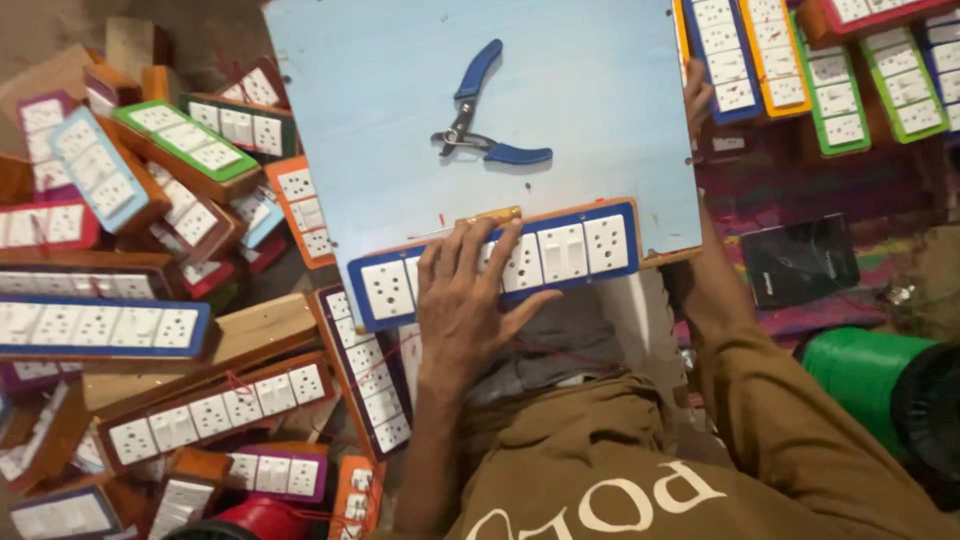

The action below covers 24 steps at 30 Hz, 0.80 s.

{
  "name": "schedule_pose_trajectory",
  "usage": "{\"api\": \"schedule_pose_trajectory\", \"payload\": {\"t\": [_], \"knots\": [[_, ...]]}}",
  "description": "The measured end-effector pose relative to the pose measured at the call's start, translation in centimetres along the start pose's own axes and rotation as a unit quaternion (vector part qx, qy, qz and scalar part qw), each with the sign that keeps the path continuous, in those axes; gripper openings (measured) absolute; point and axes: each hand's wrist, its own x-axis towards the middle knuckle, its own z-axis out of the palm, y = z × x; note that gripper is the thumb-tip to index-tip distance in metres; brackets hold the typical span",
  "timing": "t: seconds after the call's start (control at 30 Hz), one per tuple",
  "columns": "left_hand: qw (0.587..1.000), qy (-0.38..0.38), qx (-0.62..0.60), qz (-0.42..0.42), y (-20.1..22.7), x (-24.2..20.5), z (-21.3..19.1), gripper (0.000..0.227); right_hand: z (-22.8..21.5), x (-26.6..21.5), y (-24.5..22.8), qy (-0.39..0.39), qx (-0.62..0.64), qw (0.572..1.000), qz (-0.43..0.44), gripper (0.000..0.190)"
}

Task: The person sits on the floor and wires a multi-gang electrical switchboard. They use pliers to cut red wires and a screwdriver to connect the wires to terminals on the board. The person handles multiple boards, placing some aside and continuing to wire the orange board.

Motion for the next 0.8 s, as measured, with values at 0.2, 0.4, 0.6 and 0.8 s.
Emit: {"api": "schedule_pose_trajectory", "payload": {"t": [0.2, 0.4, 0.6, 0.8], "knots": [[0.999, -0.037, 0.031, 0.001, -0.1, 0.9, -1.1, 0.095, -3.3, -2.9, -1.1, -0.061, 0.234, 0.970, 0.036, 0.051], [0.997, -0.071, 0.036, 0.005, -1.1, 3.2, -0.3, 0.103, -5.6, -8.7, -5.8, -0.225, 0.353, 0.908, 0.023, 0.068], [0.997, -0.054, 0.024, 0.048, -2.3, 7.0, 0.7, 0.100, -9.7, -15.9, -12.5, -0.142, 0.170, 0.975, -0.028, 0.087], [0.998, -0.043, -0.028, 0.045, -4.1, 11.0, -1.2, 0.087, -7.0, -19.8, -17.7, -0.183, -0.005, 0.973, -0.140, 0.081]]}}
